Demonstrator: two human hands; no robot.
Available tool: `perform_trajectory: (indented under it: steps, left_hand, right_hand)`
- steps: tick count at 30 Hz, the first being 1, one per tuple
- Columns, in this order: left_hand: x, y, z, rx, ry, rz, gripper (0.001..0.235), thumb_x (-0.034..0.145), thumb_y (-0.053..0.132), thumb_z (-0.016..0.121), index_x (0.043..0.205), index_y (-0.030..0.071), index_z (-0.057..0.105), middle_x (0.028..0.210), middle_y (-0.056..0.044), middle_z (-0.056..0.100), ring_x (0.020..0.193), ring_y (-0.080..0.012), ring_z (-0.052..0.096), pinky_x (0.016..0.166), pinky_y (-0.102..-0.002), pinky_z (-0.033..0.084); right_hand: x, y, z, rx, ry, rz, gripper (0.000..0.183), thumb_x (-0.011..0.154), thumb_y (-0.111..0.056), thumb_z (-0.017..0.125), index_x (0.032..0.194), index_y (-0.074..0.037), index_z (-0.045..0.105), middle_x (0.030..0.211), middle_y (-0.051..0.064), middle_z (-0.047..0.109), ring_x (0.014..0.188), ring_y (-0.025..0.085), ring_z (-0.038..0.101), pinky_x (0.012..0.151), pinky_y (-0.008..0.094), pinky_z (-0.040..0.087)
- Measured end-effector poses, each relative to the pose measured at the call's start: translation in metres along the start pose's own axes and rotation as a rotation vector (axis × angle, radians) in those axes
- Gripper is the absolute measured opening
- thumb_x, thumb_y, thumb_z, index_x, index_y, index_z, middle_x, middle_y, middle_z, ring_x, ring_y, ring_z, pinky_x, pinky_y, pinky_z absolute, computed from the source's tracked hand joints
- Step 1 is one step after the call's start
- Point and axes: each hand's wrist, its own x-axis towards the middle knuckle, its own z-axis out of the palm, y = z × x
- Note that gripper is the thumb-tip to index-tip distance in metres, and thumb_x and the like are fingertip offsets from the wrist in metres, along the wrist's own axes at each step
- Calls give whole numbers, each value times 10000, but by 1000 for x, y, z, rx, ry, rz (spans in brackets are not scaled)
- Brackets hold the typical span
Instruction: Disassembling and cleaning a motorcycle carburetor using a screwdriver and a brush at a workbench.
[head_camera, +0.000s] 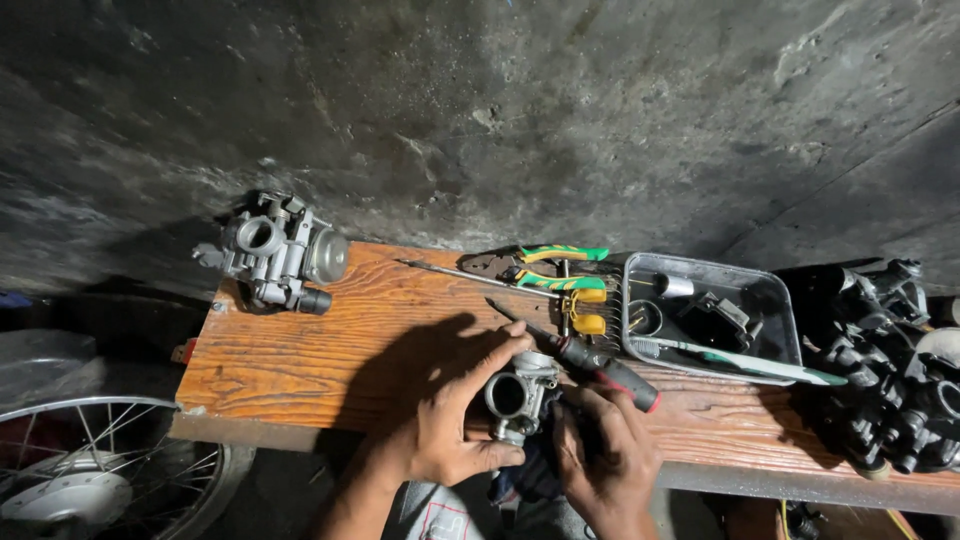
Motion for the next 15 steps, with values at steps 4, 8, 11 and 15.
perform_trajectory:
  steps: [4,8,11,15]
  left_hand:
    - [0,9,-5,-205,-82,-71,921,887,400,672,1588,-4,233,1694,-231,225,1585,-373,228,1284,-468,179]
    - [-1,14,-5,-298,17,-34,896,812,158,636,1579,-28,213,1685,-235,252,1581,-364,269,1296,-448,224]
    - [-6,10,2,-253,134,-8,841,780,116,611,1541,-45,291,1643,-235,341,1555,-362,338,1294,-439,262]
    - [-11,6,7,-167,274,49,674,821,129,572,1446,-61,407,1530,-251,495,1467,-377,476,1253,-465,368]
  right_hand:
    - [8,-9,-5,74,24,-12,176,889,-103,737,1057,-55,721,1020,64,762,902,147,733,844,248,574]
    - [3,-7,-6,81,63,6,154,875,-122,746,1002,-44,711,903,69,723,771,140,702,761,238,554]
    - [1,-7,-7,55,119,7,151,879,-145,744,979,-42,696,874,70,719,725,140,687,727,235,545]
    - [2,-10,-11,23,151,-22,125,894,-156,733,963,-63,689,830,42,700,635,114,605,629,219,487]
